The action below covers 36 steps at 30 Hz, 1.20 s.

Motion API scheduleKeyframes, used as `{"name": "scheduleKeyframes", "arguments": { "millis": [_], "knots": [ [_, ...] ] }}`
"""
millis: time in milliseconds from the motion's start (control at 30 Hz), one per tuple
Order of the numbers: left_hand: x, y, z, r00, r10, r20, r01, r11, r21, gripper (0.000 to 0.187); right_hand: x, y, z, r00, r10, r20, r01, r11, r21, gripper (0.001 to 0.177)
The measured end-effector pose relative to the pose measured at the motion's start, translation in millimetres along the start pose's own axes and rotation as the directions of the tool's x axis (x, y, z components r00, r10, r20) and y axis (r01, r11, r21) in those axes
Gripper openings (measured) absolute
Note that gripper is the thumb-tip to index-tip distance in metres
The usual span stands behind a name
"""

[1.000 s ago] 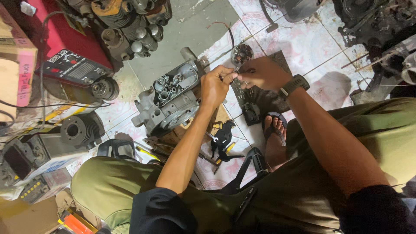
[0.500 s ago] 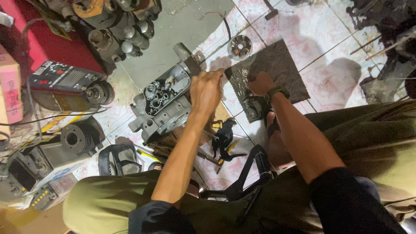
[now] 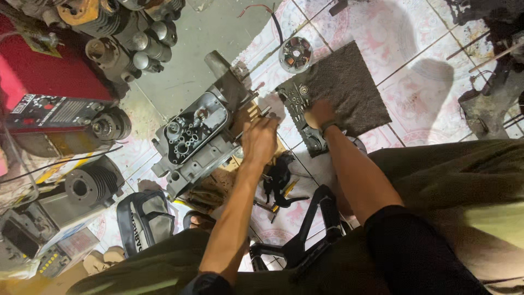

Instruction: The person is sitting on the floor in a workshop, disassembling a small engine component. They use their hands to remove small parts and then use yellow pliers to extract a pin from a metal piece.

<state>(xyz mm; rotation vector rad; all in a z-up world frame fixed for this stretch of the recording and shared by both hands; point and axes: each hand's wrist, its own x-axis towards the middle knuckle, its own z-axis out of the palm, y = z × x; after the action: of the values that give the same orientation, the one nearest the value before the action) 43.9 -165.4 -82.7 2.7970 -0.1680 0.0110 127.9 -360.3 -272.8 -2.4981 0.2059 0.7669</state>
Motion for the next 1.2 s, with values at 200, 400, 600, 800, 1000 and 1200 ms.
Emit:
{"name": "scheduleKeyframes", "arguments": {
  "millis": [200,400,600,800,1000,1200],
  "knots": [
    [16.6,18.6,13.0,0.932,-0.208,0.296,0.273,0.941,-0.198,0.026,1.1,-13.1,-1.3,0.999,-0.038,-0.004,0.038,0.997,0.068,0.025],
    [13.0,19.4,33.2,0.825,-0.367,0.429,0.512,0.808,-0.293,0.027,-18.4,-34.3,-6.4,0.998,0.041,-0.049,-0.042,0.999,-0.013,0.034],
    [13.5,23.6,4.2,0.754,-0.411,0.513,0.600,0.749,-0.282,0.030,-37.2,-56.5,-2.6,0.978,0.146,-0.151,-0.145,0.989,0.018,0.032],
    [14.5,26.8,-9.2,0.720,-0.445,0.533,0.638,0.726,-0.256,0.031,-26.2,-47.6,-1.6,0.981,0.141,-0.134,-0.147,0.989,-0.031,0.042],
    [6.3,18.9,-12.3,0.756,-0.425,0.498,0.591,0.770,-0.240,0.026,-45.1,-53.6,-73.4,0.968,0.094,-0.232,0.023,0.890,0.455,0.023],
    [11.8,18.3,-19.0,0.839,-0.365,0.403,0.483,0.842,-0.243,0.028,-51.7,-142.7,-72.5,0.765,0.206,-0.610,0.193,0.831,0.522,0.011]
  ]
}}
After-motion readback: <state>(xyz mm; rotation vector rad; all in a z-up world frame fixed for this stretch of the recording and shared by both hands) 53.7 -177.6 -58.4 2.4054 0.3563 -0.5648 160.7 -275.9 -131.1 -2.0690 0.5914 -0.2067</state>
